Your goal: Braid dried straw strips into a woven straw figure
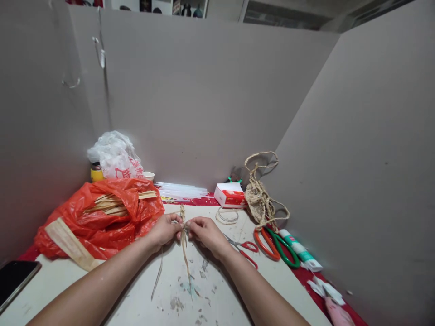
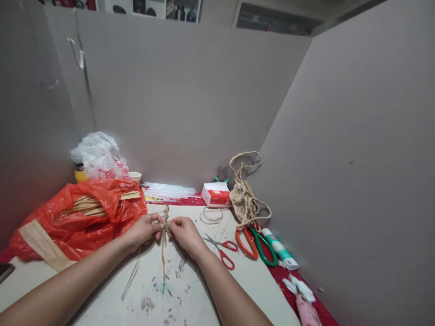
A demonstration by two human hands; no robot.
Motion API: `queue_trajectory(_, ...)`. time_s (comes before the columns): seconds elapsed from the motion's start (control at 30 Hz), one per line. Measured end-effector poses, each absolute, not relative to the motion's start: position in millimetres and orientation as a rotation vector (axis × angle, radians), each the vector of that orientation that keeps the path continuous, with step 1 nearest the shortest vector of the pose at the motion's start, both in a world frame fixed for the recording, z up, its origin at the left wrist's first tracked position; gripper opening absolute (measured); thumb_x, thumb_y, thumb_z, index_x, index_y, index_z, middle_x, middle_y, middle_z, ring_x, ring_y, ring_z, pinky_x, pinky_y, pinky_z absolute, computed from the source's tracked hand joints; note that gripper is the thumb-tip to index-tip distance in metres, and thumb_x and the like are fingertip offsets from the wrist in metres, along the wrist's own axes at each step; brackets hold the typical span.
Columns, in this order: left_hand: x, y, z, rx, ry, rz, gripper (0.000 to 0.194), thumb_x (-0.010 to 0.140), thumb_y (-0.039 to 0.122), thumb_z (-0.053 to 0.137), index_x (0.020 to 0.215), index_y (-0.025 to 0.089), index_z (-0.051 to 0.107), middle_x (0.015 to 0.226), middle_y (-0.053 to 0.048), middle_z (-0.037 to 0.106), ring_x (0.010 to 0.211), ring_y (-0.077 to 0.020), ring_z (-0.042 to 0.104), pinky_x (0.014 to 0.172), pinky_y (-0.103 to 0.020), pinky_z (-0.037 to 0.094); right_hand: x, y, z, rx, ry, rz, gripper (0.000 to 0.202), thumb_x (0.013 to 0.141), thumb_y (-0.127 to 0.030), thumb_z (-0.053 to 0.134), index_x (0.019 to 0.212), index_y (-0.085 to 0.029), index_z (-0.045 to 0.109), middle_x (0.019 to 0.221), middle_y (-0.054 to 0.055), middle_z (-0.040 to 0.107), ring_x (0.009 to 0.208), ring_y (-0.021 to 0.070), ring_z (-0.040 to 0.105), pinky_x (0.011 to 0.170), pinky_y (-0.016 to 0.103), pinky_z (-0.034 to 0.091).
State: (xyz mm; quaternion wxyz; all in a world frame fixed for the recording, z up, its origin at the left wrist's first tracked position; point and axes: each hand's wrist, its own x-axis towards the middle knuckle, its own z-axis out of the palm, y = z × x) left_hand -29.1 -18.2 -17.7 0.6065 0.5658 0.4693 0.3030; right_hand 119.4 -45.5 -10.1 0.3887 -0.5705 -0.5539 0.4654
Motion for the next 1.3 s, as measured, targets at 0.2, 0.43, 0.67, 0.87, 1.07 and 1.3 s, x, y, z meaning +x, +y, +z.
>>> queue_trajectory(0.2, -27, -23, -15, 1.316, 1.124, 0.764, 0.003, 0.074, 0.019, 0.051, 0.075, 0.018, 0.048, 0.041, 0.007, 0.049, 0.029, -0.0035, 0.027, 0.037, -0.016, 0.02, 120, -48, -10, -1.494, -1.357, 1.225, 0.023, 0.071, -0.032, 0.057, 0.057, -0.014, 0.053, 0.049, -0.001, 0.055, 0.034, 0.0033, 0.03, 0.034, 0.018, 0.018)
queue_trajectory(0.43, -25, -25, -16, 1.24, 1.063, 0.87, 0.013, 0.065, 0.02, 0.063, 0.065, 0.015, 0.051, 0.049, 0.001, 0.056, 0.042, -0.0066, 0.046, 0.045, -0.017, 0.031, 114, -53, -6, -1.41, -1.245, 1.409, 0.016, 0.068, -0.027, 0.054, 0.058, -0.014, 0.054, 0.05, 0.0, 0.057, 0.032, 0.0037, 0.035, 0.03, 0.016, 0.022)
queue_trajectory(0.67, -31, -21, -12, 1.198, 1.092, 0.753, 0.012, 0.065, 0.023, 0.061, 0.061, 0.016, 0.052, 0.039, 0.008, 0.038, 0.031, -0.0026, 0.023, 0.035, -0.02, 0.012, 96, -58, -20, -1.524, -1.276, 1.151, 0.022, 0.071, -0.029, 0.052, 0.053, -0.018, 0.048, 0.046, -0.001, 0.057, 0.033, 0.0078, 0.045, 0.034, 0.018, 0.03)
queue_trajectory(0.87, -30, -23, -11, 1.219, 1.081, 0.759, 0.017, 0.064, 0.026, 0.063, 0.058, 0.015, 0.052, 0.04, 0.008, 0.036, 0.033, -0.0021, 0.023, 0.035, -0.019, 0.013, 96, -62, -20, -1.701, -1.648, 0.509, 0.022, 0.074, -0.023, 0.051, 0.054, -0.019, 0.058, 0.054, 0.005, 0.063, 0.049, 0.0143, 0.054, 0.049, 0.024, 0.033)
queue_trajectory(1.07, -29, -17, -15, 1.133, 1.129, 0.777, 0.011, 0.061, 0.019, 0.065, 0.065, 0.014, 0.056, 0.04, 0.007, 0.044, 0.032, -0.0022, 0.028, 0.035, -0.019, 0.014, 93, -72, -3, -1.713, -1.931, 0.278, 0.021, 0.079, -0.029, 0.051, 0.067, -0.019, 0.064, 0.064, 0.006, 0.066, 0.055, 0.0158, 0.054, 0.051, 0.025, 0.029)
queue_trajectory(1.3, -35, -14, -8, 1.044, 0.97, 0.716, 0.024, 0.06, 0.029, 0.071, 0.065, 0.012, 0.056, 0.045, 0.004, 0.052, 0.031, 0.0004, 0.02, 0.035, -0.019, 0.007, 122, -55, 12, -1.486, -1.472, 0.713, 0.031, 0.081, -0.042, 0.049, 0.071, -0.015, 0.061, 0.069, 0.005, 0.064, 0.062, 0.0148, 0.057, 0.056, 0.023, 0.041)
